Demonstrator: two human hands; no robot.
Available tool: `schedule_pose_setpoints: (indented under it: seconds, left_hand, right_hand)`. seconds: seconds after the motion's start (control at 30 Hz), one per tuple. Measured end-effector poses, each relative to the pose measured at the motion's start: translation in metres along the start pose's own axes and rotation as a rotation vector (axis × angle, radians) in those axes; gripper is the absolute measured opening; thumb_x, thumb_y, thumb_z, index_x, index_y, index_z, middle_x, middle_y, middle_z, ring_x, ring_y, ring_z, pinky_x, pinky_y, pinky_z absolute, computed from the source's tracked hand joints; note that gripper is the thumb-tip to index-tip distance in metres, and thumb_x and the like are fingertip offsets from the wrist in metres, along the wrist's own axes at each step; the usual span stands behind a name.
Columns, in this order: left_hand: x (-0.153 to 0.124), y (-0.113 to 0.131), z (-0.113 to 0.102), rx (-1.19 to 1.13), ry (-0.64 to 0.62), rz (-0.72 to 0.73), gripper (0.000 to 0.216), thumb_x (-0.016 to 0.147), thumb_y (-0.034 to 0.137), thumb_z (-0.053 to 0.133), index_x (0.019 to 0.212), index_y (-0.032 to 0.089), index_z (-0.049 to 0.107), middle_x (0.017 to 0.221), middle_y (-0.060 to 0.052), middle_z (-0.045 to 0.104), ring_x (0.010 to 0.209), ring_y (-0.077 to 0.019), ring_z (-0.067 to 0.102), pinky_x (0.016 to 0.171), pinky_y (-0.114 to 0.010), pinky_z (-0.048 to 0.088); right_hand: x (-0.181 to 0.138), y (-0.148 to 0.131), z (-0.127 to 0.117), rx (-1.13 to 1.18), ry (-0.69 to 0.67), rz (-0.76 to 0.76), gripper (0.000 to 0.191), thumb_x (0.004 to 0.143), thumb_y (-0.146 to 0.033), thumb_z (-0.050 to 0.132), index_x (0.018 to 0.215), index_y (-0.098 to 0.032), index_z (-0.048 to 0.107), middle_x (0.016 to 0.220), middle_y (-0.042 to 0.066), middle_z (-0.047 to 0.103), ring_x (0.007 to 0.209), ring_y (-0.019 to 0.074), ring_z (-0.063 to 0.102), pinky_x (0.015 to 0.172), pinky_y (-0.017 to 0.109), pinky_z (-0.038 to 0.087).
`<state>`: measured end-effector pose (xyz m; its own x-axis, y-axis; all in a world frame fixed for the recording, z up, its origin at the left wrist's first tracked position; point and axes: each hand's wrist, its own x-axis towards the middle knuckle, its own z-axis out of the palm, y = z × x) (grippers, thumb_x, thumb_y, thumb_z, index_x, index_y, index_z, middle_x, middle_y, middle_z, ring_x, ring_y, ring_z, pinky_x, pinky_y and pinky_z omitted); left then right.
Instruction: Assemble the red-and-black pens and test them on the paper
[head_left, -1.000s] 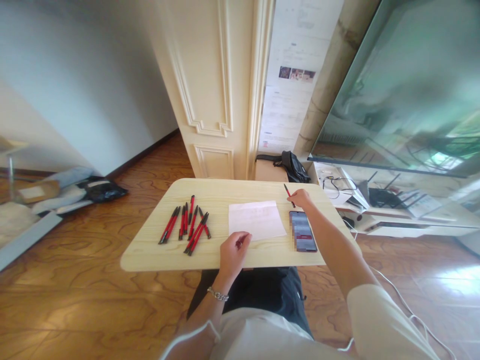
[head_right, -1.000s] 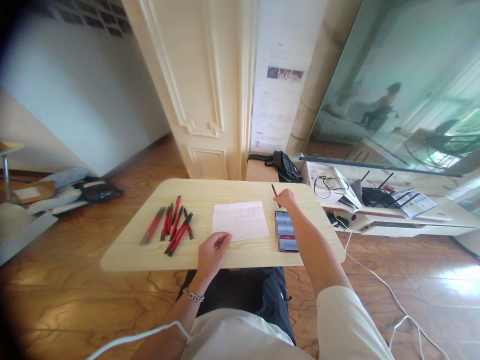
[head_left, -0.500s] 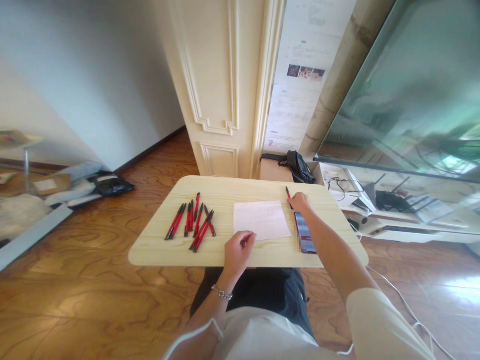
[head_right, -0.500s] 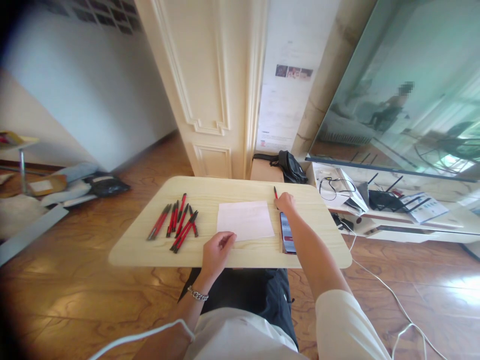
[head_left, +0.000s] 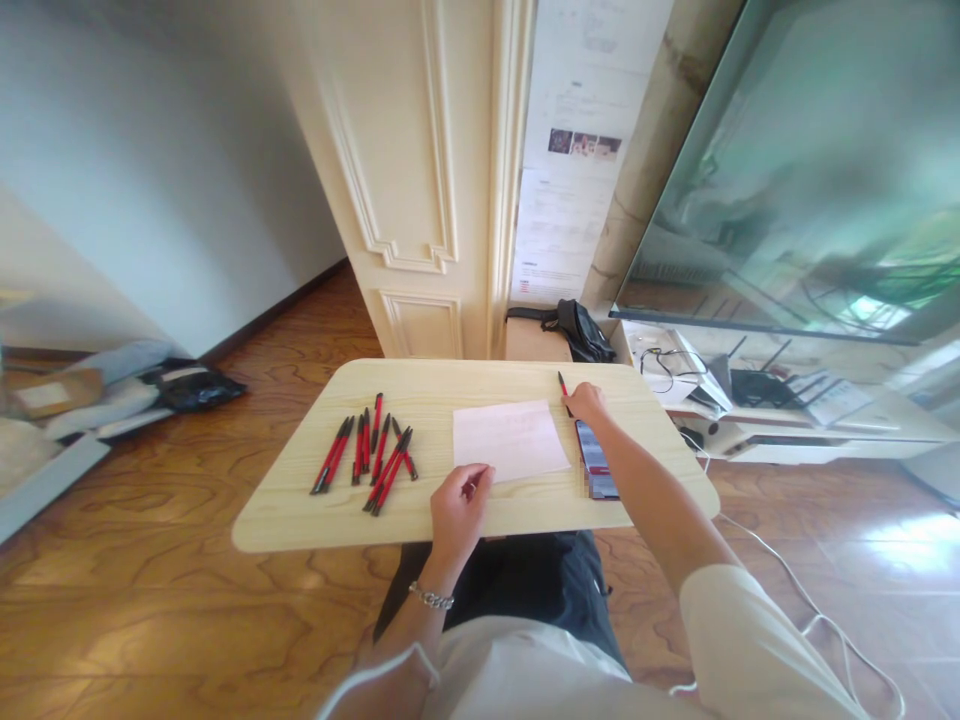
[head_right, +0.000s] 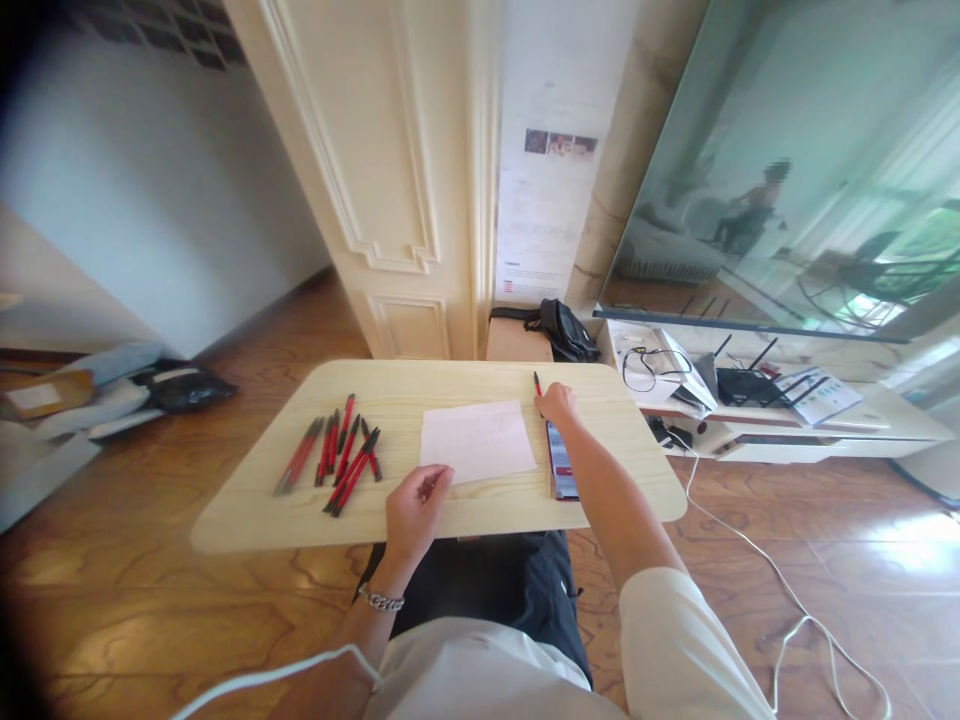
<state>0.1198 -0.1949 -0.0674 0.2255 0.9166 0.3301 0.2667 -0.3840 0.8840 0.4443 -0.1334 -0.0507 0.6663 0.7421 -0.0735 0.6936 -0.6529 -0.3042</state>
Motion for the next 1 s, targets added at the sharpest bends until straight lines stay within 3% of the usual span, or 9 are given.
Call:
schedule_pose_setpoints:
  seconds: [0.13, 0.27, 0.37, 0.5, 0.6, 0.7, 1.0]
  left_hand:
    - [0.006, 0.001, -0.017, 0.141, 0.061, 0.035, 0.025, 0.084, 0.041, 0.057, 0.09, 0.019, 0.068, 0.081, -0.004, 0.071, 0.066, -0.0149, 0.063, 0.065, -0.026, 0.05]
    - [0.023, -0.01, -0.058, 0.382, 0.122, 0.064, 0.022, 0.083, 0.037, 0.057, 0.088, 0.02, 0.07, 0.081, -0.005, 0.07, 0.069, -0.0164, 0.063, 0.072, -0.028, 0.05]
    - [0.036, -0.024, -0.093, 0.57, 0.145, 0.029, 0.018, 0.083, 0.033, 0.058, 0.088, 0.022, 0.07, 0.084, -0.005, 0.07, 0.072, -0.0179, 0.063, 0.072, -0.029, 0.05]
    - [0.041, -0.039, -0.122, 0.74, 0.074, -0.041, 0.015, 0.08, 0.034, 0.061, 0.083, 0.022, 0.071, 0.083, -0.007, 0.068, 0.074, -0.0211, 0.064, 0.069, -0.031, 0.049]
    - [0.035, -0.041, -0.125, 0.826, 0.038, -0.081, 0.019, 0.082, 0.038, 0.06, 0.079, 0.022, 0.07, 0.079, -0.009, 0.067, 0.07, -0.0213, 0.063, 0.062, -0.03, 0.046]
    - [0.029, -0.036, -0.121, 0.899, -0.005, -0.113, 0.022, 0.082, 0.042, 0.059, 0.079, 0.023, 0.07, 0.08, -0.008, 0.067, 0.071, -0.0208, 0.062, 0.06, -0.028, 0.045]
    - [0.031, -0.026, -0.122, 0.981, -0.036, -0.241, 0.025, 0.081, 0.042, 0.057, 0.078, 0.022, 0.072, 0.078, -0.011, 0.07, 0.069, -0.0228, 0.065, 0.059, -0.029, 0.043]
  right_hand:
    - [-0.009, -0.002, -0.011, 0.002, 0.009, -0.019, 0.048, 0.079, -0.048, 0.059, 0.096, -0.004, 0.069, 0.086, 0.022, 0.07, 0.087, 0.0272, 0.065, 0.071, 0.029, 0.044]
    - [-0.033, -0.011, -0.018, 0.099, 0.113, -0.09, 0.042, 0.086, -0.048, 0.048, 0.083, -0.013, 0.071, 0.081, 0.015, 0.071, 0.084, 0.0234, 0.063, 0.071, 0.027, 0.041]
    - [-0.069, -0.024, -0.013, 0.245, 0.169, -0.205, 0.042, 0.085, -0.052, 0.048, 0.083, -0.016, 0.07, 0.079, 0.01, 0.07, 0.075, 0.0203, 0.061, 0.066, 0.026, 0.038]
    - [-0.136, -0.044, 0.008, 0.458, 0.106, -0.33, 0.048, 0.084, -0.059, 0.046, 0.078, -0.017, 0.068, 0.072, 0.007, 0.068, 0.064, 0.0182, 0.058, 0.06, 0.026, 0.037]
    - [-0.177, -0.054, 0.024, 0.585, 0.054, -0.386, 0.049, 0.085, -0.06, 0.044, 0.074, -0.018, 0.066, 0.069, 0.005, 0.067, 0.062, 0.0178, 0.057, 0.059, 0.026, 0.038]
    - [-0.199, -0.057, 0.035, 0.624, 0.052, -0.385, 0.049, 0.084, -0.061, 0.044, 0.074, -0.018, 0.066, 0.066, 0.005, 0.066, 0.061, 0.0185, 0.057, 0.061, 0.028, 0.04]
    - [-0.204, -0.049, 0.044, 0.666, 0.05, -0.366, 0.044, 0.083, -0.059, 0.046, 0.072, -0.02, 0.066, 0.068, 0.006, 0.067, 0.062, 0.02, 0.059, 0.063, 0.03, 0.044]
